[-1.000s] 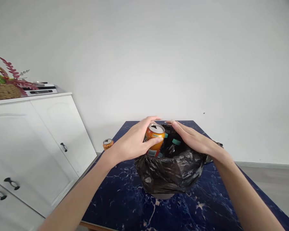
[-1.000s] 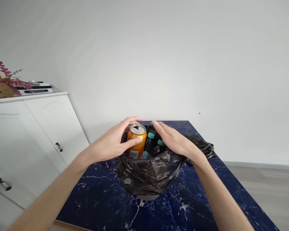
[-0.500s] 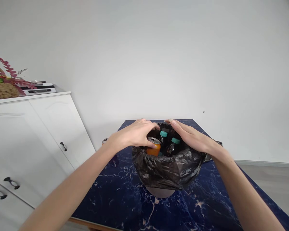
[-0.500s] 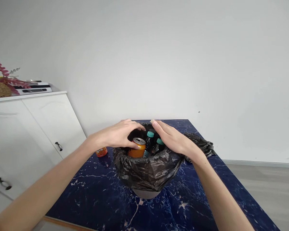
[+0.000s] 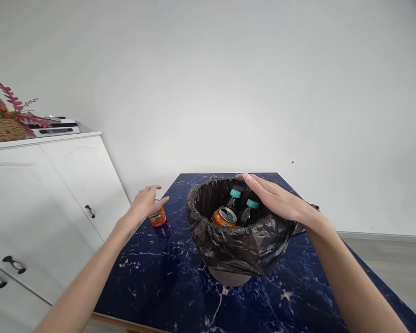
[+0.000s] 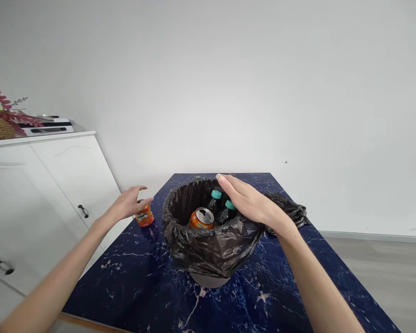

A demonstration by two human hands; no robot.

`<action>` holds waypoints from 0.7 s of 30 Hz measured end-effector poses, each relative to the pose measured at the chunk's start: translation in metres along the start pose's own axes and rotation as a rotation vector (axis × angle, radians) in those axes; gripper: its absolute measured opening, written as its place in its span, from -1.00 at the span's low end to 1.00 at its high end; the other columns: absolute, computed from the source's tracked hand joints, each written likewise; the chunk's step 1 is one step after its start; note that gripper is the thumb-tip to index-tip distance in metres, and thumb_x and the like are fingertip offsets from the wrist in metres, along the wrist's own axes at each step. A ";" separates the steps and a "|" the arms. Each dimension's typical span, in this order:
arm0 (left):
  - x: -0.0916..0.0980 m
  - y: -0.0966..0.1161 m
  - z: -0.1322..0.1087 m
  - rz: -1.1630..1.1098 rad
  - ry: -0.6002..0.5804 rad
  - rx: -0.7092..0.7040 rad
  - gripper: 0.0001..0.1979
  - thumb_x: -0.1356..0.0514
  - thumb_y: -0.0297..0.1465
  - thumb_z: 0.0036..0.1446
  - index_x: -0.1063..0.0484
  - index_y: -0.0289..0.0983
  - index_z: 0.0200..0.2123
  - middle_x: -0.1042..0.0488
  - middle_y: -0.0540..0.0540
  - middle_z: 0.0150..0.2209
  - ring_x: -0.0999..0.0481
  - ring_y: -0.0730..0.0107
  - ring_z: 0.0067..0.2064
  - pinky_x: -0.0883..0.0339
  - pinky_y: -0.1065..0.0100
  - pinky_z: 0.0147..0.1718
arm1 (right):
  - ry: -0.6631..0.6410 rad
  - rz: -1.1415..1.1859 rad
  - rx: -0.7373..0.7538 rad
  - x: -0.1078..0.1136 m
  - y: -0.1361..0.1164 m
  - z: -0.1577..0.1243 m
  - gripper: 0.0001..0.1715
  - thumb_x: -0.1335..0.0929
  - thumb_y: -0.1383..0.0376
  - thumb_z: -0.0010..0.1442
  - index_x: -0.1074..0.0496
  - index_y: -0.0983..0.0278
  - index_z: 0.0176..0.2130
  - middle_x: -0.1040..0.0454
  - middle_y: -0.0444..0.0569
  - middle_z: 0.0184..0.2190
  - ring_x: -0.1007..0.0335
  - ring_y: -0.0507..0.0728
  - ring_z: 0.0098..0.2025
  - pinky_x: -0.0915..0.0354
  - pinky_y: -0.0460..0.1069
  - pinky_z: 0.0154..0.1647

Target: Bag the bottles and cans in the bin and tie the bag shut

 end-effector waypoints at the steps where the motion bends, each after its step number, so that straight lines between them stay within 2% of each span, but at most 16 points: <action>1: -0.012 -0.013 -0.002 0.014 -0.026 0.024 -0.32 -0.25 0.01 0.19 -0.47 -0.35 0.21 -0.56 -0.49 0.20 -0.54 -0.39 0.21 -0.42 -0.09 0.13 | 0.002 -0.002 0.002 0.000 -0.001 0.000 -0.02 -0.11 -0.42 0.39 -0.37 0.05 0.45 -0.22 -0.11 0.52 -0.03 0.43 0.58 0.16 0.40 0.63; 4: -0.038 -0.036 -0.012 0.028 -0.063 0.061 -0.34 -0.25 0.00 0.19 -0.45 -0.31 0.22 -0.58 -0.47 0.16 -0.58 -0.34 0.16 -0.45 0.00 0.04 | -0.002 -0.009 -0.002 -0.001 -0.002 0.000 -0.01 -0.10 -0.41 0.40 -0.37 0.08 0.45 -0.22 -0.08 0.52 -0.05 0.43 0.58 0.14 0.40 0.63; 6: -0.046 -0.043 -0.017 0.017 -0.058 0.071 -0.42 -0.18 -0.05 0.27 -0.44 -0.29 0.21 -0.57 -0.45 0.18 -0.60 -0.29 0.15 -0.47 0.04 -0.02 | -0.005 -0.010 -0.008 -0.001 -0.003 0.000 -0.01 -0.10 -0.40 0.41 -0.36 0.09 0.45 -0.22 -0.07 0.52 -0.04 0.42 0.58 0.14 0.39 0.63; 9: -0.046 -0.045 -0.022 -0.018 -0.020 0.081 -0.48 -0.13 -0.11 0.34 -0.41 -0.30 0.22 -0.55 -0.44 0.19 -0.62 -0.26 0.12 -0.49 0.08 -0.10 | -0.001 -0.004 -0.003 -0.002 -0.003 0.001 -0.03 -0.10 -0.40 0.41 -0.36 0.07 0.45 -0.23 -0.09 0.52 -0.04 0.42 0.58 0.14 0.38 0.63; 11: -0.037 -0.041 -0.024 -0.048 0.029 0.079 -0.47 -0.13 -0.13 0.37 -0.37 -0.32 0.26 -0.53 -0.45 0.20 -0.62 -0.25 0.12 -0.51 0.05 -0.07 | 0.001 -0.004 0.000 -0.002 -0.003 0.001 -0.04 -0.10 -0.40 0.41 -0.38 0.06 0.43 -0.25 -0.10 0.52 -0.05 0.42 0.58 0.14 0.38 0.63; 13: -0.019 -0.032 -0.024 -0.074 0.100 0.066 -0.45 -0.11 -0.14 0.42 -0.30 -0.33 0.32 -0.46 -0.46 0.29 -0.57 -0.25 0.20 -0.49 -0.02 0.05 | -0.001 -0.009 0.001 -0.002 -0.003 0.002 -0.04 -0.10 -0.39 0.41 -0.38 0.07 0.43 -0.26 -0.10 0.51 -0.05 0.41 0.58 0.15 0.38 0.64; 16: 0.027 -0.004 -0.029 -0.168 0.301 0.022 -0.40 -0.13 -0.09 0.46 -0.20 -0.28 0.40 -0.33 -0.42 0.40 -0.44 -0.20 0.36 -0.39 -0.11 0.26 | 0.000 -0.015 0.002 -0.002 -0.004 0.001 -0.03 -0.10 -0.39 0.41 -0.38 0.10 0.43 -0.24 -0.07 0.52 -0.05 0.41 0.58 0.15 0.37 0.64; 18: 0.067 0.022 -0.040 -0.399 0.509 -0.061 -0.34 -0.31 -0.09 0.35 -0.25 -0.20 0.38 -0.39 -0.35 0.37 -0.53 -0.16 0.29 -0.41 -0.15 0.29 | 0.007 -0.013 0.005 -0.001 -0.004 0.001 -0.02 -0.10 -0.40 0.40 -0.38 0.08 0.43 -0.25 -0.07 0.51 -0.06 0.43 0.57 0.12 0.39 0.63; 19: 0.086 0.037 -0.047 -0.520 0.576 -0.111 -0.31 -0.39 -0.11 0.28 -0.27 -0.15 0.36 -0.43 -0.31 0.34 -0.58 -0.10 0.24 -0.44 -0.12 0.28 | 0.012 -0.009 0.007 -0.001 -0.005 0.000 -0.02 -0.11 -0.41 0.39 -0.39 0.06 0.43 -0.26 -0.07 0.51 -0.06 0.45 0.57 0.10 0.40 0.62; 21: 0.116 0.073 -0.062 -0.696 0.607 -0.247 -0.30 -0.44 -0.17 0.24 -0.26 -0.08 0.35 -0.46 -0.24 0.31 -0.60 -0.01 0.23 -0.46 -0.05 0.30 | 0.021 -0.001 0.011 0.000 -0.005 0.000 -0.03 -0.12 -0.43 0.37 -0.40 0.01 0.41 -0.31 -0.08 0.48 -0.07 0.47 0.56 0.06 0.42 0.60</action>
Point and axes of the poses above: each hand's wrist, its own z-axis towards the middle knuckle, its own x-axis out of the back of the hand, y = z × x, the point moved 6 cm from there along z, towards the middle knuckle
